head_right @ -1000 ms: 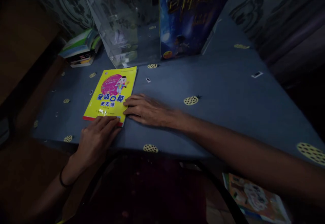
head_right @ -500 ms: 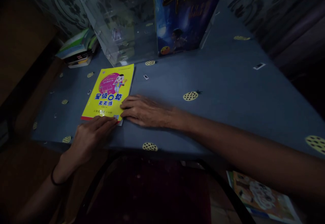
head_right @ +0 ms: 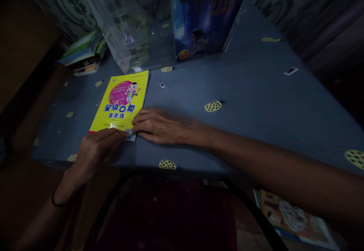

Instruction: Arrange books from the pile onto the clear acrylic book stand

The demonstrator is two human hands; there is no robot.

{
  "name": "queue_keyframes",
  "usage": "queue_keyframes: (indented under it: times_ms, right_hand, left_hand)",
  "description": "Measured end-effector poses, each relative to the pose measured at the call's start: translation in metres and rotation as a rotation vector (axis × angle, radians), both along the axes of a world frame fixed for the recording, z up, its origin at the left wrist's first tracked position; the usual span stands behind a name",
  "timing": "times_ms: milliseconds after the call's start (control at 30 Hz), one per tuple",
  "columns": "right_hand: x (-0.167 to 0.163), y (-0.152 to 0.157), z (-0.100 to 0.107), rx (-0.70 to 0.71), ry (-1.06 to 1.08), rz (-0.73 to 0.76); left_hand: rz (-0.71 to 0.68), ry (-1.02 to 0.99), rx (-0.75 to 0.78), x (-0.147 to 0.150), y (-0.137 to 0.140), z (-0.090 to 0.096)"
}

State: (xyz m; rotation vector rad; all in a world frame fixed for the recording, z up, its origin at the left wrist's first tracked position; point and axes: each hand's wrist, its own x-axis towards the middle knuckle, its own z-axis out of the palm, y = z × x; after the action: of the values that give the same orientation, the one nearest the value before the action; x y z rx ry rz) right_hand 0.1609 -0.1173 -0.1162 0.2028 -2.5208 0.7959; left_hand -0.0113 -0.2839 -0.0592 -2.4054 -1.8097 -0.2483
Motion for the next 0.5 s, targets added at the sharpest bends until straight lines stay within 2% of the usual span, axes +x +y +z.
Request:
queue_keyframes:
  times_ms: [133, 300, 500]
  right_hand:
    - [-0.0002, 0.0007, -0.0009, 0.000, 0.010, 0.012]
    - [-0.0005, 0.0018, -0.0029, 0.005, 0.007, 0.018]
    - [-0.0008, 0.0016, -0.0033, -0.022, -0.005, 0.011]
  left_hand:
    - [0.004, 0.054, 0.043, 0.0039, -0.0022, -0.0029]
    - [-0.056, 0.176, 0.066, 0.0046, -0.0044, -0.0061]
    - [-0.040, 0.076, -0.011, -0.0032, -0.0024, -0.0029]
